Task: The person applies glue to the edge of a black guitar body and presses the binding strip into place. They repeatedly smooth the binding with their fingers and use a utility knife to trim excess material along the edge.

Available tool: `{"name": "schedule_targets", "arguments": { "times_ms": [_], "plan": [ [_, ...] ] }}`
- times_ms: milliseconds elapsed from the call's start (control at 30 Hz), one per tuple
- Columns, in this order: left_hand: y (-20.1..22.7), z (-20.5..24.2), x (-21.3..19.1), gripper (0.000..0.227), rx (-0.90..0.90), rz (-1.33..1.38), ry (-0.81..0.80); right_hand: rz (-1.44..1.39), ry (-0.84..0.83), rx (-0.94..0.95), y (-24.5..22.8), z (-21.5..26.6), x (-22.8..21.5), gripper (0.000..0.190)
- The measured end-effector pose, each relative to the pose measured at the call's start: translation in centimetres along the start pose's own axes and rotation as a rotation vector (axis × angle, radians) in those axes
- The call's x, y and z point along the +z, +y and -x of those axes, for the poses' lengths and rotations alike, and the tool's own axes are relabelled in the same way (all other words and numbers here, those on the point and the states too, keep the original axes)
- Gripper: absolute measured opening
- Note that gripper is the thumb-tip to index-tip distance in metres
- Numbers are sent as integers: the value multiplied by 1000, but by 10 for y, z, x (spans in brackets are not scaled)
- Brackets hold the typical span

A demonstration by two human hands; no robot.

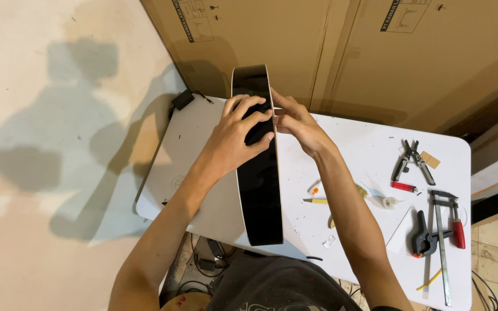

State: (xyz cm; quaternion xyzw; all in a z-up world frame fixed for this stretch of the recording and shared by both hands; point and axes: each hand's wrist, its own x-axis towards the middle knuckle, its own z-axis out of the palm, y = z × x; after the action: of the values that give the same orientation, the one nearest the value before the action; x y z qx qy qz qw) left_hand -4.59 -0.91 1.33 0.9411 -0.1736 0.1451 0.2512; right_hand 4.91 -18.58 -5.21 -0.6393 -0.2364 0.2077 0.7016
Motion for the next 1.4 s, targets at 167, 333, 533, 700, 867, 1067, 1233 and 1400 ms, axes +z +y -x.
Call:
{"name": "schedule_targets", "arguments": {
  "times_ms": [167, 333, 533, 700, 867, 1067, 1233, 1400],
  "plan": [
    [-3, 1, 0, 36, -12, -4, 3, -17, -99, -76, 8, 4, -6, 73],
    [-2, 4, 5, 39, 9, -20, 2, -12, -100, -125, 22, -1, -6, 70],
    [2, 8, 7, 46, -6, -22, -47, -20, -79, -116, 18, 6, -1, 73],
    [2, 10, 7, 41, 17, -5, -25, -30, -44, -79, 12, 5, 3, 74],
    [-3, 15, 10, 32, 57, 11, -3, -91, -63, -6, 0, 5, 4, 80],
    [-3, 16, 9, 30, 45, 126, 60, -89, -34, 1, -2, 7, 4, 81],
    [-12, 13, 15, 21, -17, 209, 118, -112, -46, 18, 10, 0, -1, 76],
    [-7, 9, 18, 16, -70, 222, 152, -134, -42, 25, 14, 1, -1, 82]
  ]
}}
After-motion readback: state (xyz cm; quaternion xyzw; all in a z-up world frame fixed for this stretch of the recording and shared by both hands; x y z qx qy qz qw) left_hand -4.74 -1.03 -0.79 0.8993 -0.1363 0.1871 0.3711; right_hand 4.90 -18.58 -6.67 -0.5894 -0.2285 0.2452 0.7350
